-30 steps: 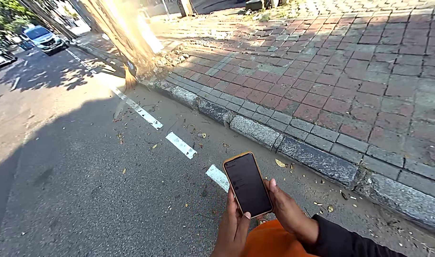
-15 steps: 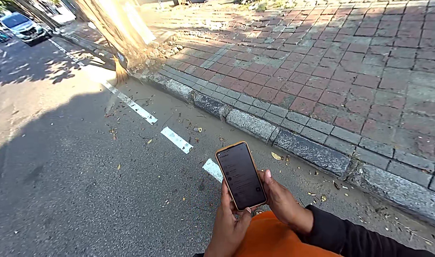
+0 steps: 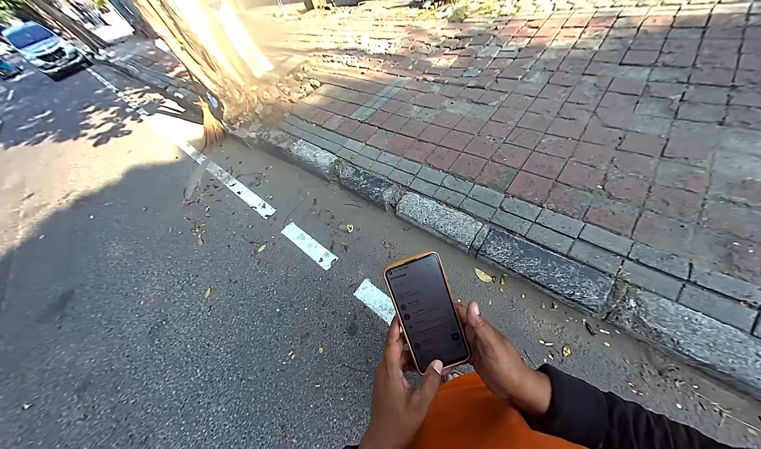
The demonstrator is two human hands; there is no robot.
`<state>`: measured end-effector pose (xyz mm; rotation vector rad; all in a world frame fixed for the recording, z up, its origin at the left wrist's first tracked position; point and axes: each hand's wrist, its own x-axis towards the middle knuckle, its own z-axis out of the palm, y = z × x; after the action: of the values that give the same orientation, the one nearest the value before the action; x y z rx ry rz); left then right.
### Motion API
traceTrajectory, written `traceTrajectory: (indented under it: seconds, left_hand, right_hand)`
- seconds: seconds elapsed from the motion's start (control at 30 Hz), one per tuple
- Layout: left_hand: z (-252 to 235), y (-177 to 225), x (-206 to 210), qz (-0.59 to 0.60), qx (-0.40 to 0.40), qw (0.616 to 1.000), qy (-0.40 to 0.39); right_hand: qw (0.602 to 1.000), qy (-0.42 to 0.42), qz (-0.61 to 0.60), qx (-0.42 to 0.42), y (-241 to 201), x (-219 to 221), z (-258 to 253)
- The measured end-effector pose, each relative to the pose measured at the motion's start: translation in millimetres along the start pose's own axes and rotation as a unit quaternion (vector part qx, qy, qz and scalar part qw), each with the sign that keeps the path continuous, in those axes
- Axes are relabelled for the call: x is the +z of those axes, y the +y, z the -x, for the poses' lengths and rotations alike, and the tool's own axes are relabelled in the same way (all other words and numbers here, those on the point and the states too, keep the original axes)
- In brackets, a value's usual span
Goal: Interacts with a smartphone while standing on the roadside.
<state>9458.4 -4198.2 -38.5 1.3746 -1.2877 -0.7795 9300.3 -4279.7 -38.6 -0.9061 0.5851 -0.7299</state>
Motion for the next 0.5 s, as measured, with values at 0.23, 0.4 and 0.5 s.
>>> traceTrajectory:
  seconds: [0.23, 0.4, 0.5]
  left_hand:
    - [-39.6, 13.8, -23.6, -0.042, 0.088, 0.994, 0.040]
    - [-54.2, 19.9, -26.1, -0.061, 0.098, 0.992, 0.048]
    - [-55.3, 19.5, -21.7, -0.070, 0.089, 0.992, 0.054]
  right_hand:
    - [1.000, -0.020, -0.006, 0.005, 0.5, -3.4, 0.0]
    - [1.000, -0.020, 0.003, 0.018, 0.5, -4.7, -0.8]
    - [1.000, -0.021, 0.006, 0.017, 0.4, -6.7, -0.3]
